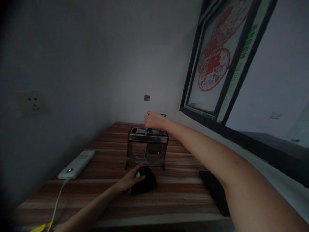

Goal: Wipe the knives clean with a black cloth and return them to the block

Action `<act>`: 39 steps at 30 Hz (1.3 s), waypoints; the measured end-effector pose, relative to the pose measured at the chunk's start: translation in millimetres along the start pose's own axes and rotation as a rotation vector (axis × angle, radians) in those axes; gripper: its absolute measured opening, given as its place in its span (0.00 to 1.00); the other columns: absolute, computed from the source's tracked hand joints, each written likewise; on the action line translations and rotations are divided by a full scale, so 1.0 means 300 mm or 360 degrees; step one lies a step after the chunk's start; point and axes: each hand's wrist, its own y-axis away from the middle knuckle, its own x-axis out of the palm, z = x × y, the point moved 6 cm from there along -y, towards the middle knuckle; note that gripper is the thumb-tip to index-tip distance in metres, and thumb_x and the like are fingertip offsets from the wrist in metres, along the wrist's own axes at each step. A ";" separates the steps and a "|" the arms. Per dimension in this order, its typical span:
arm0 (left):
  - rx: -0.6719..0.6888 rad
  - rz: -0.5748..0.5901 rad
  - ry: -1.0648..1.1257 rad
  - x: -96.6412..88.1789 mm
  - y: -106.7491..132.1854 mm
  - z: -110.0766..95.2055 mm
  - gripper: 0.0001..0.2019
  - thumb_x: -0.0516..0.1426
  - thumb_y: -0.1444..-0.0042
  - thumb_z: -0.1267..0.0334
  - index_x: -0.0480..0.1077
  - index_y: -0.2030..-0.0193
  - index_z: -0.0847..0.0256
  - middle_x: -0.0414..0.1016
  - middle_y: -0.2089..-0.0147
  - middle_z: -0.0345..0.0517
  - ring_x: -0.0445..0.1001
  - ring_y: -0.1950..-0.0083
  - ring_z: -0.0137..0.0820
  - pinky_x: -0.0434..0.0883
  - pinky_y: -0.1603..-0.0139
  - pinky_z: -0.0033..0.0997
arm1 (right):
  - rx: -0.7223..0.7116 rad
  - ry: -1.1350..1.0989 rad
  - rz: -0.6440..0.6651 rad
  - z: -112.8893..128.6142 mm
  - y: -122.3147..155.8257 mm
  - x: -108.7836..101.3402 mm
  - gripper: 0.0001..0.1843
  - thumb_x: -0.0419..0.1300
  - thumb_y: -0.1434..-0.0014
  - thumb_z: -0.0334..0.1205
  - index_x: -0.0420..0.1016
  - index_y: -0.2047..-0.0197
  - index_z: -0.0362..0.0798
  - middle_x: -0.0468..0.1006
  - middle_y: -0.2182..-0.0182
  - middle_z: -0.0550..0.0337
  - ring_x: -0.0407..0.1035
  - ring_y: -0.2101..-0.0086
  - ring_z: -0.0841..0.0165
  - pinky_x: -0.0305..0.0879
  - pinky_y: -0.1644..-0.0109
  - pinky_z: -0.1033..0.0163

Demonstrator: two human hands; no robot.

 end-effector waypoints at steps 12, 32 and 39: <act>0.0056 -0.0041 0.0011 -0.006 -0.005 0.006 0.26 0.59 0.51 0.56 0.63 0.45 0.59 0.69 0.45 0.49 0.66 0.43 0.41 0.58 0.39 0.38 | 0.0009 -0.0007 -0.0005 -0.024 0.020 -0.045 0.07 0.55 0.40 0.30 0.73 0.65 0.47 0.77 0.65 0.58 0.62 0.55 0.66 0.53 0.51 0.59; 0.0310 -0.0198 -0.0270 0.006 0.001 -0.022 0.22 0.53 0.52 0.74 0.66 0.48 0.62 0.71 0.47 0.50 0.67 0.43 0.37 0.57 0.37 0.40 | 0.1411 -0.1685 -0.0563 0.530 0.293 -0.054 0.15 0.55 0.39 0.42 0.68 0.49 0.50 0.75 0.57 0.55 0.68 0.56 0.63 0.63 0.51 0.57; 0.0297 -0.0130 -0.0519 0.053 0.021 -0.054 0.22 0.52 0.48 0.72 0.64 0.45 0.57 0.71 0.46 0.47 0.68 0.44 0.36 0.61 0.40 0.36 | 0.1888 -0.2876 -0.0645 0.776 0.277 0.291 0.12 0.61 0.48 0.40 0.71 0.59 0.49 0.78 0.62 0.58 0.72 0.59 0.64 0.65 0.53 0.61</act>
